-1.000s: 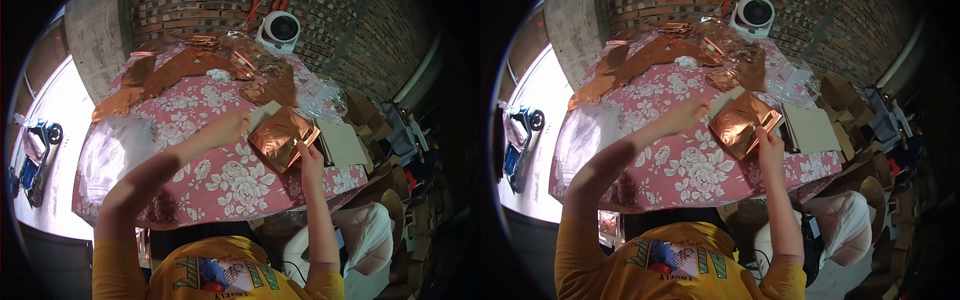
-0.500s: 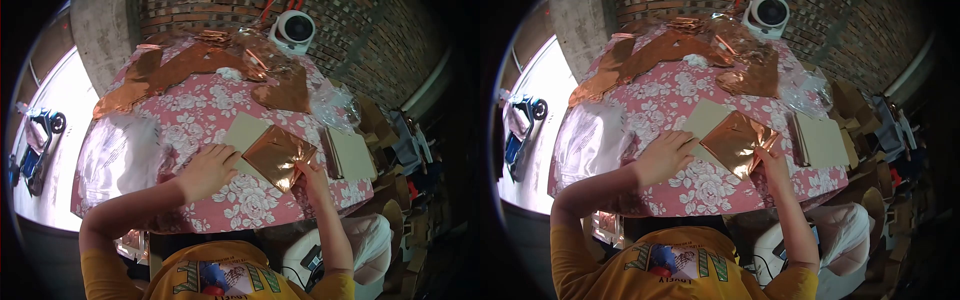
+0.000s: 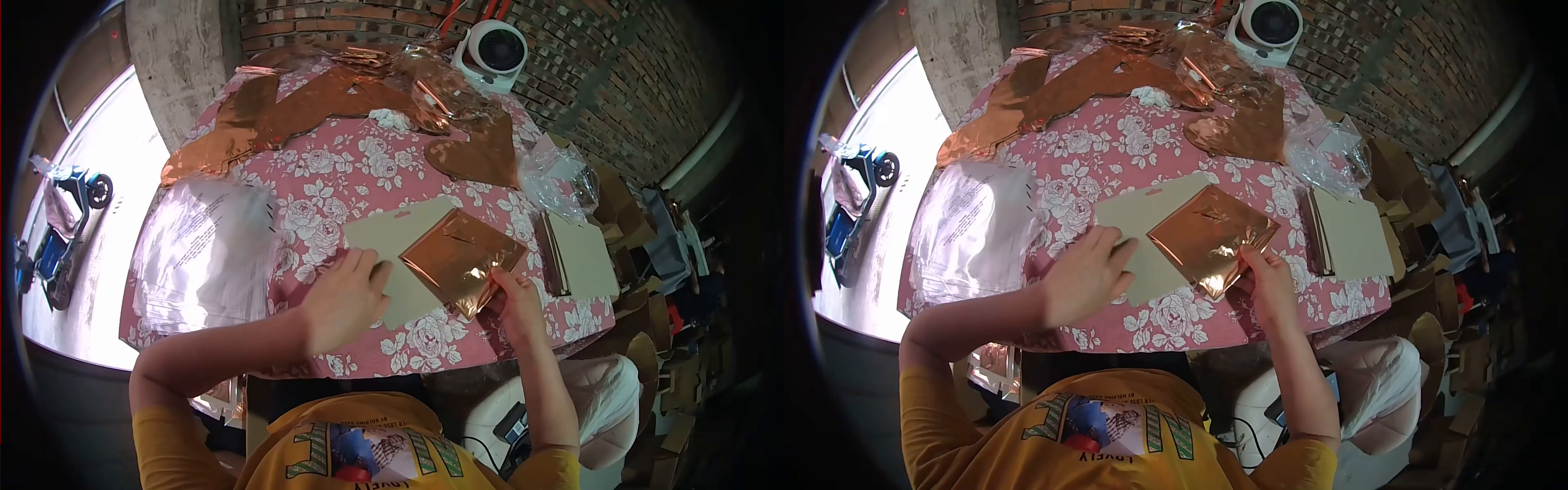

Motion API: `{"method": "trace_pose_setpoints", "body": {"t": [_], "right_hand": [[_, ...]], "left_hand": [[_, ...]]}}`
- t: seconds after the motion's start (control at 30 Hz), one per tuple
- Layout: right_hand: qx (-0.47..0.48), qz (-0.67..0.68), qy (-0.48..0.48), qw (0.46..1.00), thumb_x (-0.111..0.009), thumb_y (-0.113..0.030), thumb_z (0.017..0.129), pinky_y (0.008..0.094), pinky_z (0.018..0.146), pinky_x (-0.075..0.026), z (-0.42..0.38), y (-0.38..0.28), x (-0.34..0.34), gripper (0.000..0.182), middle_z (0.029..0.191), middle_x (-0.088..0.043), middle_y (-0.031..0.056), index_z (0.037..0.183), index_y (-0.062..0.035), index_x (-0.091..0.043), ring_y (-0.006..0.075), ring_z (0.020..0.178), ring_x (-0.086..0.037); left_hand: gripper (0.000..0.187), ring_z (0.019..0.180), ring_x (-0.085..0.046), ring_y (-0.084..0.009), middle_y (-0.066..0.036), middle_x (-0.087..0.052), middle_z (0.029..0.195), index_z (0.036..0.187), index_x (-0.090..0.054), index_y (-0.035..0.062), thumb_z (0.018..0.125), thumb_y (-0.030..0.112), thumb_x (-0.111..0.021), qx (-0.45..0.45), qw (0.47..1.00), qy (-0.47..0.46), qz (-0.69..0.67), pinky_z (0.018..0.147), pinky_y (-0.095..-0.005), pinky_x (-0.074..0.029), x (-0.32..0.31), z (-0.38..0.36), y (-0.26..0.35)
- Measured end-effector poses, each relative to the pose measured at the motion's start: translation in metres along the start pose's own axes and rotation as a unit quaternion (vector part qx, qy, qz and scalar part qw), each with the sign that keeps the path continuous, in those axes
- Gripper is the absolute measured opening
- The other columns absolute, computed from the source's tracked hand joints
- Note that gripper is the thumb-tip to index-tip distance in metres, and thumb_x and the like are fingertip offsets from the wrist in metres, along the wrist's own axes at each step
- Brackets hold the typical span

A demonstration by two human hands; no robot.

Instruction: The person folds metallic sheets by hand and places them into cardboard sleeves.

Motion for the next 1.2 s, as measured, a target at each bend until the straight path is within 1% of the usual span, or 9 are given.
{"method": "trace_pose_setpoints", "body": {"t": [0.13,0.2,0.3,0.5,0.67,0.83,0.9,1.03,1.2], "right_hand": [[-0.013,-0.009,-0.002,1.0,-0.062,-0.02,0.095,0.0249,0.062,-0.053,-0.007,0.004,-0.011,0.017,0.079,-0.065,0.0025,0.088,-0.0052,-0.064,0.0097,0.067,-0.063],[-0.029,-0.006,0.018,0.999,-0.062,-0.02,0.096,0.023,0.059,-0.052,-0.012,0.007,-0.016,0.017,0.079,-0.065,0.0017,0.091,-0.0045,-0.064,0.0088,0.065,-0.062],[-0.039,-0.02,0.024,0.999,-0.063,-0.02,0.096,0.0229,0.058,-0.052,-0.013,0.013,-0.013,0.017,0.078,-0.064,0.0012,0.091,-0.004,-0.065,0.0086,0.064,-0.061],[-0.048,-0.034,0.04,0.997,-0.064,-0.021,0.096,0.0225,0.061,-0.049,-0.02,0.012,-0.018,0.02,0.08,-0.062,-0.0014,0.094,-0.0012,-0.067,0.0054,0.067,-0.058],[-0.041,-0.075,0.067,0.994,-0.064,-0.023,0.097,0.0215,0.058,-0.042,-0.022,0.014,-0.015,0.023,0.076,-0.061,-0.0036,0.088,-0.0026,-0.068,0.0026,0.065,-0.05],[-0.051,-0.065,0.082,0.993,-0.064,-0.024,0.097,0.0211,0.057,-0.039,-0.025,0.011,-0.019,0.024,0.075,-0.061,-0.004,0.087,-0.0028,-0.068,0.0022,0.065,-0.048],[-0.052,-0.056,0.083,0.994,-0.064,-0.024,0.097,0.0215,0.057,-0.041,-0.025,0.012,-0.017,0.023,0.076,-0.061,-0.0039,0.089,-0.003,-0.068,0.0025,0.065,-0.05],[-0.046,-0.032,0.07,0.996,-0.063,-0.021,0.097,0.0219,0.058,-0.046,-0.024,0.009,-0.017,0.019,0.076,-0.063,-0.0021,0.093,-0.0031,-0.067,0.0046,0.066,-0.056],[-0.024,0.076,0.075,0.994,-0.063,-0.019,0.096,0.0258,0.065,-0.053,-0.02,0.005,-0.009,0.014,0.081,-0.066,0.0039,0.093,-0.0054,-0.065,0.0116,0.068,-0.064]], "left_hand": [[0.04,0.107,-0.051,-0.033,-0.018,-0.049,0.111,0.12,-0.055,-0.0012,0.09,0.024,-0.061,0.009,0.999,-0.008,-0.044,0.088,-0.0407,-0.049,0.005,-0.001,0.012],[0.031,0.104,-0.053,-0.0329,-0.017,-0.052,0.107,0.113,-0.058,0.0,0.091,0.022,-0.058,-0.076,0.996,-0.025,0.036,0.085,-0.0402,-0.051,0.006,0.003,0.004],[0.02,0.094,-0.059,-0.0355,-0.017,-0.059,0.094,0.1,-0.06,-0.0004,0.093,0.018,-0.054,0.063,0.998,-0.019,0.007,0.081,-0.0456,-0.05,-0.001,0.045,-0.065],[0.018,0.098,-0.062,-0.0394,-0.021,-0.064,0.104,0.099,-0.061,0.0003,0.088,0.012,-0.052,0.203,0.958,0.193,-0.062,0.084,-0.0479,-0.051,-0.005,0.163,-0.217],[0.017,0.099,-0.061,-0.0409,-0.02,-0.063,0.107,0.099,-0.063,0.0025,0.088,0.012,-0.054,0.147,0.953,0.26,-0.058,0.089,-0.0483,-0.049,-0.043,0.232,-0.271],[0.022,0.097,-0.062,-0.0423,-0.019,-0.062,0.106,0.106,-0.065,0.0036,0.088,0.012,-0.056,0.12,0.966,0.228,-0.017,0.087,-0.0494,-0.05,-0.047,0.243,-0.273],[0.022,0.093,-0.064,-0.0406,-0.02,-0.065,0.102,0.104,-0.067,0.0021,0.086,0.013,-0.06,0.221,0.944,0.241,-0.048,0.083,-0.048,-0.051,-0.042,0.233,-0.277],[0.02,0.086,-0.067,-0.0393,-0.021,-0.068,0.093,0.095,-0.067,-0.0016,0.085,0.014,-0.061,0.258,0.926,0.223,-0.16,0.077,-0.0464,-0.052,-0.016,0.19,-0.275],[0.023,0.068,-0.067,-0.021,-0.013,-0.07,0.079,0.091,-0.067,-0.0039,0.086,0.018,-0.062,0.243,0.912,0.139,-0.301,0.067,-0.0351,-0.052,0.006,0.136,-0.211]]}}
Point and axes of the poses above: each hand's wrist, its own z-axis towards the middle knuckle, its own x-axis out of the back of the hand, y = z × x, the point moved 3 cm from there along z, towards the middle knuckle
